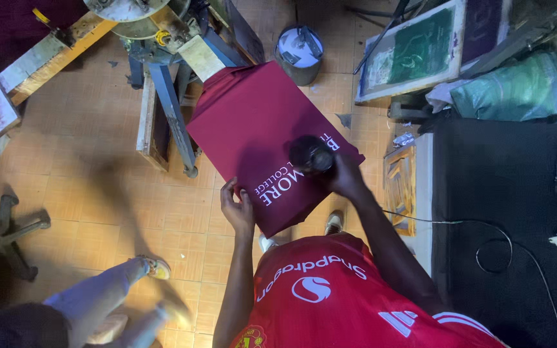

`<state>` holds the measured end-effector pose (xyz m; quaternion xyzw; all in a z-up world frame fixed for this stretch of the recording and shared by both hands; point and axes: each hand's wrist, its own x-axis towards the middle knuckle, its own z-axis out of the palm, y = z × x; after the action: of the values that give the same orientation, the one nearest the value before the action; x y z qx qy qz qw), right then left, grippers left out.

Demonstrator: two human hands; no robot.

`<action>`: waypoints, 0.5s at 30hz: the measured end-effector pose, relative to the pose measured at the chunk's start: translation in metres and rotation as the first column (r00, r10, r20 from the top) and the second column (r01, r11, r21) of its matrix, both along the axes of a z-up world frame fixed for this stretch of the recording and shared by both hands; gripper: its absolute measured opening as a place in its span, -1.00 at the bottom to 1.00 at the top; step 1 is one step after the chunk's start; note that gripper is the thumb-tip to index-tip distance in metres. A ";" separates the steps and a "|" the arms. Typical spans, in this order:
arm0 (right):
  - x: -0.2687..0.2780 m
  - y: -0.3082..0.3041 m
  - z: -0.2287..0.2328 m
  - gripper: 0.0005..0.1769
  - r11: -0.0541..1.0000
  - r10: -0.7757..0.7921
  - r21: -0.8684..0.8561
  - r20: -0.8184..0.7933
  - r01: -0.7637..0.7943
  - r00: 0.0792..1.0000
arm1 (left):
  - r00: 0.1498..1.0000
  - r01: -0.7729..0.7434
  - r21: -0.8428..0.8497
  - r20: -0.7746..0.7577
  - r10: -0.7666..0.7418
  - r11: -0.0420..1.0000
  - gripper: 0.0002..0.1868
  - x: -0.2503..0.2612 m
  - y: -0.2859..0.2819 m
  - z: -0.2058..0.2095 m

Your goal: The person uses a heat gun to apply heat to a maroon t-shirt with a white logo on a workbench. The person repeatedly moves the heat gun over the logo area to ensure even heating.

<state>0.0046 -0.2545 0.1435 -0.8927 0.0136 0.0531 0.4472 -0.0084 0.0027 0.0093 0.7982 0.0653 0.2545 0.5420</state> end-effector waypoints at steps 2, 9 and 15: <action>0.012 -0.028 -0.038 -0.50 0.992 -0.068 -0.105 -0.046 0.063 0.997 | 1.000 0.000 0.010 -0.013 0.000 1.000 -0.64 -0.001 -0.001 -0.001; 0.013 -0.077 -0.059 -0.71 0.921 -0.279 -0.314 -0.126 0.229 0.952 | 0.998 0.034 -0.024 -0.055 -0.035 0.999 -0.67 -0.001 0.000 -0.009; -0.012 -0.052 0.005 -0.60 0.941 -0.238 -0.293 -0.220 0.168 0.946 | 0.998 0.045 0.020 -0.043 -0.045 0.999 -0.66 -0.001 0.001 -0.009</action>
<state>-0.0072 -0.3064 0.1486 -0.9250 0.1703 0.1171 0.3190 -0.0090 0.0040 0.0008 0.8103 0.0561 0.2260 0.5377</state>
